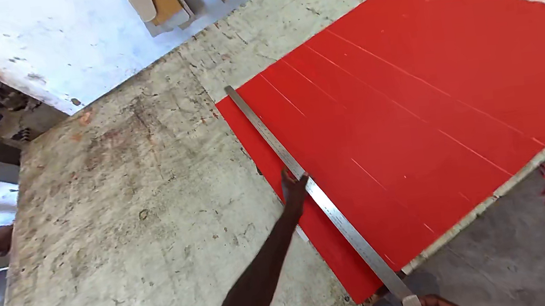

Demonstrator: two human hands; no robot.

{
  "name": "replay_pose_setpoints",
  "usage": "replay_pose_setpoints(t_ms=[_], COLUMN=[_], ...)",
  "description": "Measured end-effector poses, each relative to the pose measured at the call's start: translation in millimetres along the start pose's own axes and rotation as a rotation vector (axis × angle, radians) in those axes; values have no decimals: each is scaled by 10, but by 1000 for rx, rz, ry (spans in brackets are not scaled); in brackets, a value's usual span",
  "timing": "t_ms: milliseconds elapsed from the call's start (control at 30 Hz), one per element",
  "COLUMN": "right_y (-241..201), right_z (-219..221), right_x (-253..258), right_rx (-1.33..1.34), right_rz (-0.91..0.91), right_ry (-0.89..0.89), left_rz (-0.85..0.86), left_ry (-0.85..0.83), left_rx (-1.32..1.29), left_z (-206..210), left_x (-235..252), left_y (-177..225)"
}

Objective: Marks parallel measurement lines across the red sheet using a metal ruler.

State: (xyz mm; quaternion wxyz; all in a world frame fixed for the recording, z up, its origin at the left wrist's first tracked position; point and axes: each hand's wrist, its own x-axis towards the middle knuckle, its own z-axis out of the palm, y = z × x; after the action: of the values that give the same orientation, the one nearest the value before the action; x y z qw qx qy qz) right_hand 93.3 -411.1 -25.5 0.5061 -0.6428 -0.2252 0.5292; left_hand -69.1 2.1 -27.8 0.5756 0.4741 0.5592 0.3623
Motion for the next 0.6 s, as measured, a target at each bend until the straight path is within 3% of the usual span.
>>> replay_pose_setpoints(t_ms=[100, 200, 333, 600], right_y=[-64, 29, 139, 154], right_z=[-50, -69, -40, -20], right_x=[-23, 7, 45, 92], right_rx=[-91, -84, -30, -26], right_rz=[20, 70, 121, 129], right_ry=[23, 20, 59, 106], left_rz=[50, 306, 649, 715], left_ry=[12, 57, -58, -45], left_rx=[382, 746, 855, 900], left_z=[-236, -463, -661, -685], left_x=[85, 393, 821, 889], left_y=[48, 96, -80, -280])
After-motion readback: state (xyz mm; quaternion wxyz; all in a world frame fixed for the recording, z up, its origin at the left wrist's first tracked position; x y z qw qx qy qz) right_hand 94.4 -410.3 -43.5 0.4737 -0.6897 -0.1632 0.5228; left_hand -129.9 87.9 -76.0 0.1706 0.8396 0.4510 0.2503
